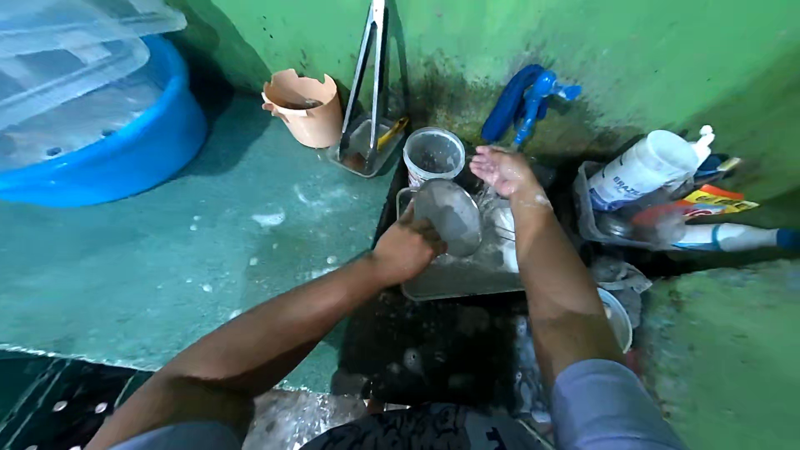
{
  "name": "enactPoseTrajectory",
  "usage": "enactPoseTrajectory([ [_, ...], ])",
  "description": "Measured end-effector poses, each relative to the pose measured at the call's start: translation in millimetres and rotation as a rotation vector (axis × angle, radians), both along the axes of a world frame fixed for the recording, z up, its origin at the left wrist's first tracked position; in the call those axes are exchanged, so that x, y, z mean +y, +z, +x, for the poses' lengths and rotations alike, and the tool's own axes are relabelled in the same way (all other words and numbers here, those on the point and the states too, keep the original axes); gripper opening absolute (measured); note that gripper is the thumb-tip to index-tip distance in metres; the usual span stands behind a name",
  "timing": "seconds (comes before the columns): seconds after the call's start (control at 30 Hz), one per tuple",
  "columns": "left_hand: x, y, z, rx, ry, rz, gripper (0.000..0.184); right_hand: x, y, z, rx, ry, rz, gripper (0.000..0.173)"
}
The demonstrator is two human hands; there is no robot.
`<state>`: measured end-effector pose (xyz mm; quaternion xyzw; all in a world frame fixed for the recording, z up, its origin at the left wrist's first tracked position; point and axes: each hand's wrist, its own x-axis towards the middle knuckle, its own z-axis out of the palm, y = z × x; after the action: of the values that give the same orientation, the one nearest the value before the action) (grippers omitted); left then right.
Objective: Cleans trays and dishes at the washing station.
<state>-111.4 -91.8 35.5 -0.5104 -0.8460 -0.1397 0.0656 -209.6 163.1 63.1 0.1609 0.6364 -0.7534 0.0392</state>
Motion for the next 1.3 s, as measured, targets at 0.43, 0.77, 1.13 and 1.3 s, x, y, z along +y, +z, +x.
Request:
enactPoseTrajectory([
  [0.43,86.5,-35.3,-70.4,0.041,0.048,-0.023,0.037,129.1,14.9,81.7,-0.278,0.469,1.025,0.030],
  [0.77,-27.6,-19.9,13.2,-0.271,0.410,0.112,0.085,76.1,22.0,114.0,-0.426,0.254,1.874,0.037],
  [1.13,-313.6,-61.1,130.6,-0.332,1.262,0.012,0.114,100.9,22.2,111.0,-0.332,0.110,1.876,0.044],
  [1.3,-376.1,-67.5,59.3,-0.361,1.360,-0.115,0.101,81.8,49.4,113.9,-0.661,0.261,1.990,0.035],
])
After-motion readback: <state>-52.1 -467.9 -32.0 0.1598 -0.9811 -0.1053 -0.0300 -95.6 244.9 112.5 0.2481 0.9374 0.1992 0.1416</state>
